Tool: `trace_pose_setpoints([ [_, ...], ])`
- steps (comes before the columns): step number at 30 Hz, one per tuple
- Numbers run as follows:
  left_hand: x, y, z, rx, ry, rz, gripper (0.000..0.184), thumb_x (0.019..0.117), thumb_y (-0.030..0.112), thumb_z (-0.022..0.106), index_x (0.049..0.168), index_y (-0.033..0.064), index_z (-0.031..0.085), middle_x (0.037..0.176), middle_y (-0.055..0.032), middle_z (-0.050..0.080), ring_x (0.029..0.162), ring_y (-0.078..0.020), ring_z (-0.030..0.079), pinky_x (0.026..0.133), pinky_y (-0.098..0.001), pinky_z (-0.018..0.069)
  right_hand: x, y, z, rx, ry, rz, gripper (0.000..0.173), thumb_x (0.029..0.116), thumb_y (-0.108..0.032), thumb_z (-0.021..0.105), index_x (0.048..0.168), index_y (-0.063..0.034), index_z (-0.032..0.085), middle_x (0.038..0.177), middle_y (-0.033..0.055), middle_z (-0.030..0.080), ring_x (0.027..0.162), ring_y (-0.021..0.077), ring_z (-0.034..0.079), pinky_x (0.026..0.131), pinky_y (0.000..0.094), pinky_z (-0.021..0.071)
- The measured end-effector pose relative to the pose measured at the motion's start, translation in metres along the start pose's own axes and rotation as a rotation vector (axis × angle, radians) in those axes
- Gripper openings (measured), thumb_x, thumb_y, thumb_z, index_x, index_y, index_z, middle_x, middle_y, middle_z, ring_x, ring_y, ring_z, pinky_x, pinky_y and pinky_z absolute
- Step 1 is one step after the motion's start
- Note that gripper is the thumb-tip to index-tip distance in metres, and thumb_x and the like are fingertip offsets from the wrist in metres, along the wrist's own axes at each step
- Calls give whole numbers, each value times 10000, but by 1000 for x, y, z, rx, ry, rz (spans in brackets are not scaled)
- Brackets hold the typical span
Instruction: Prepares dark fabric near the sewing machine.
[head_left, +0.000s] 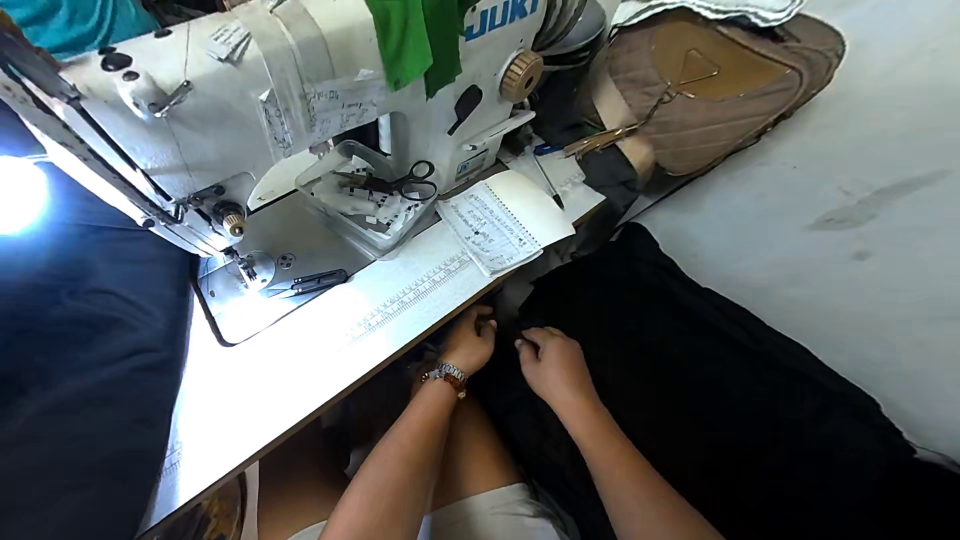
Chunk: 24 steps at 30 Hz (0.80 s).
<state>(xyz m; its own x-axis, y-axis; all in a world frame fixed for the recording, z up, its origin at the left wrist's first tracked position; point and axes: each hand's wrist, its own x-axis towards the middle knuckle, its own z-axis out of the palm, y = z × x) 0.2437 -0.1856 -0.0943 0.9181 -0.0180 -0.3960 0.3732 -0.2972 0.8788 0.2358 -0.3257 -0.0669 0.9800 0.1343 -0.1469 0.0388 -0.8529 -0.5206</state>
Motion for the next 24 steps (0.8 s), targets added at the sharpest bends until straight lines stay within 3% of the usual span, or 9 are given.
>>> trace_pose_setpoints([
  [2,-8,-7,-4,254,-53,-75,439,1087,206,494,1473,-3,487,1369,-257,599,1262,-386,593,1084,-561,443,1,5,-10,82,43,36,248,1051,-107,577,1134,87,705,1129,275,693,1049,412,678,938,577,522],
  [4,-6,-32,7,448,-62,-129,418,1046,235,573,1367,-32,567,1280,-301,626,1202,-465,601,1013,-652,455,3,12,-15,149,124,73,241,1047,-124,591,1119,76,705,1077,267,703,1000,406,682,895,586,518],
  [6,15,-61,21,604,-105,-197,454,1002,303,636,1343,5,606,1271,-259,653,1202,-442,616,1001,-657,466,4,20,-18,190,176,87,248,1045,-93,584,1244,34,661,1172,259,687,1066,416,673,934,604,514],
  [9,31,-82,31,629,-53,-170,453,941,333,716,1271,28,658,1267,-225,660,1194,-417,621,1009,-661,463,3,28,-16,197,204,73,338,1050,-59,555,1385,-50,510,1063,266,664,843,420,660,738,599,528],
  [10,31,-81,31,622,-37,-165,462,931,338,730,1265,27,659,1266,-225,659,1201,-419,614,1020,-675,440,3,30,-15,186,210,49,292,1054,-44,538,1346,-41,538,1024,257,668,819,408,661,718,588,528],
  [13,28,-75,25,612,-35,-103,509,948,336,720,1382,100,597,1283,-178,673,1230,-391,610,1078,-710,361,3,29,-15,170,190,-42,246,1040,48,473,1051,30,718,1054,227,706,981,386,681,865,580,530],
  [16,28,-74,25,681,-104,-75,597,986,353,666,1523,175,476,1353,-166,649,1297,-399,571,1131,-737,277,2,25,-15,162,153,-50,289,1034,66,465,1045,17,750,1119,216,707,1067,376,670,930,559,522],
  [22,17,-53,13,382,-51,-21,481,987,164,682,1433,53,541,1341,-212,640,1233,-377,624,1055,-585,473,-1,17,-24,148,136,17,299,1016,61,480,1176,14,728,1233,222,684,1110,381,661,947,562,517],
  [24,2,-21,-4,224,-97,-58,478,1017,86,620,1476,32,497,1438,-208,572,1326,-335,564,1120,-500,432,-2,14,-25,141,132,20,290,1014,53,497,1192,15,723,1243,229,677,1115,383,657,946,560,515],
])
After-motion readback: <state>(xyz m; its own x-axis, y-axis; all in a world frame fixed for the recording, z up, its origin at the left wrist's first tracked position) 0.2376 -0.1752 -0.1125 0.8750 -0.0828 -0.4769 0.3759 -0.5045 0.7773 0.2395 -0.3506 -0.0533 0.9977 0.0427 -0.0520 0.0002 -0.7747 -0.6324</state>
